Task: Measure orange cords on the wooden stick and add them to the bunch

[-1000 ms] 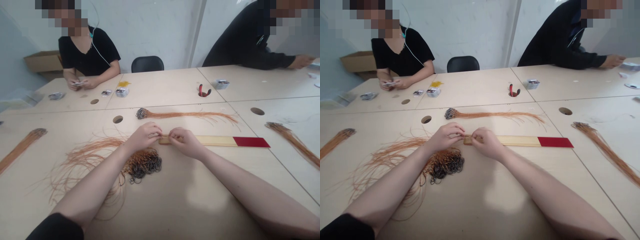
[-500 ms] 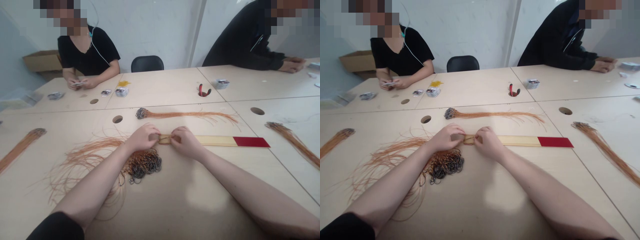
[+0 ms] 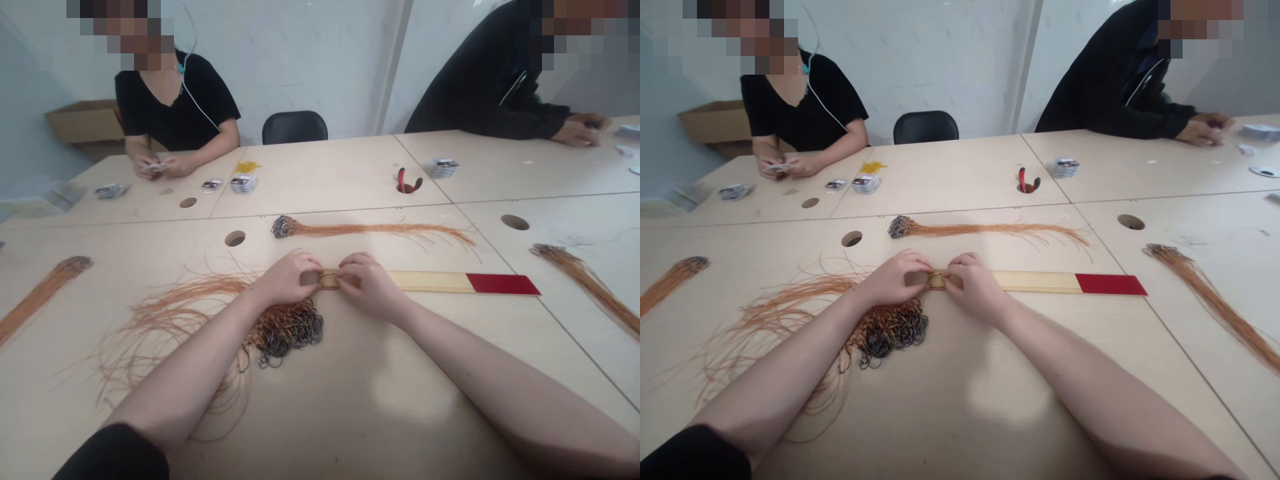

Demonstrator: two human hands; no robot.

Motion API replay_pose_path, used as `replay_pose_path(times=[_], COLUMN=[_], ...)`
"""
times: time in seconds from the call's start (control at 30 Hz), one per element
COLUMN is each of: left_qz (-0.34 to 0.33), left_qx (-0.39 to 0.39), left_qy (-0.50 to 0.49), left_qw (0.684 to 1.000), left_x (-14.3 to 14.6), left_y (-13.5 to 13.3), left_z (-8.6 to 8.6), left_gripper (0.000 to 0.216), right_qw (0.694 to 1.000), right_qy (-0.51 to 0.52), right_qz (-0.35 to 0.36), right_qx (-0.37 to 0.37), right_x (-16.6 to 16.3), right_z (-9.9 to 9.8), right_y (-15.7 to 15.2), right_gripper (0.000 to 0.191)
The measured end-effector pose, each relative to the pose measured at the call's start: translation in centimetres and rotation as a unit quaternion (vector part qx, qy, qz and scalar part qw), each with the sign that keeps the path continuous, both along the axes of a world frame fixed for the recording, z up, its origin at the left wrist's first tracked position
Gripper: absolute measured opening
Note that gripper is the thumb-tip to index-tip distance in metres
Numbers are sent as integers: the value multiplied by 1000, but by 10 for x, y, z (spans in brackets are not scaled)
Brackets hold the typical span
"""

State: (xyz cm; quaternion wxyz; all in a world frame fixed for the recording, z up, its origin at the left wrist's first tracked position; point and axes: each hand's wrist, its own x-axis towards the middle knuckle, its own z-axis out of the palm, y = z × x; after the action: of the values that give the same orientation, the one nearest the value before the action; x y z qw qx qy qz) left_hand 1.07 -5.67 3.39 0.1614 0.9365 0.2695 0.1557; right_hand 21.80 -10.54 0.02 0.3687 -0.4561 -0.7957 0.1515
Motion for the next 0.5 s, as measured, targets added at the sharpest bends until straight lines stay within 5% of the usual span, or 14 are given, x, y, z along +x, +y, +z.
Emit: replay_pose_path(times=[0.5], left_qz=[-19], left_qx=[-3], left_qy=[-5], left_qw=[1000], left_x=[-1], left_y=[5], left_z=[-6], left_gripper=[17], right_qw=[1000], right_qy=[-21], right_qz=[-9], right_qx=[-12], right_x=[2], right_z=[-2], right_y=[1], right_gripper=[12])
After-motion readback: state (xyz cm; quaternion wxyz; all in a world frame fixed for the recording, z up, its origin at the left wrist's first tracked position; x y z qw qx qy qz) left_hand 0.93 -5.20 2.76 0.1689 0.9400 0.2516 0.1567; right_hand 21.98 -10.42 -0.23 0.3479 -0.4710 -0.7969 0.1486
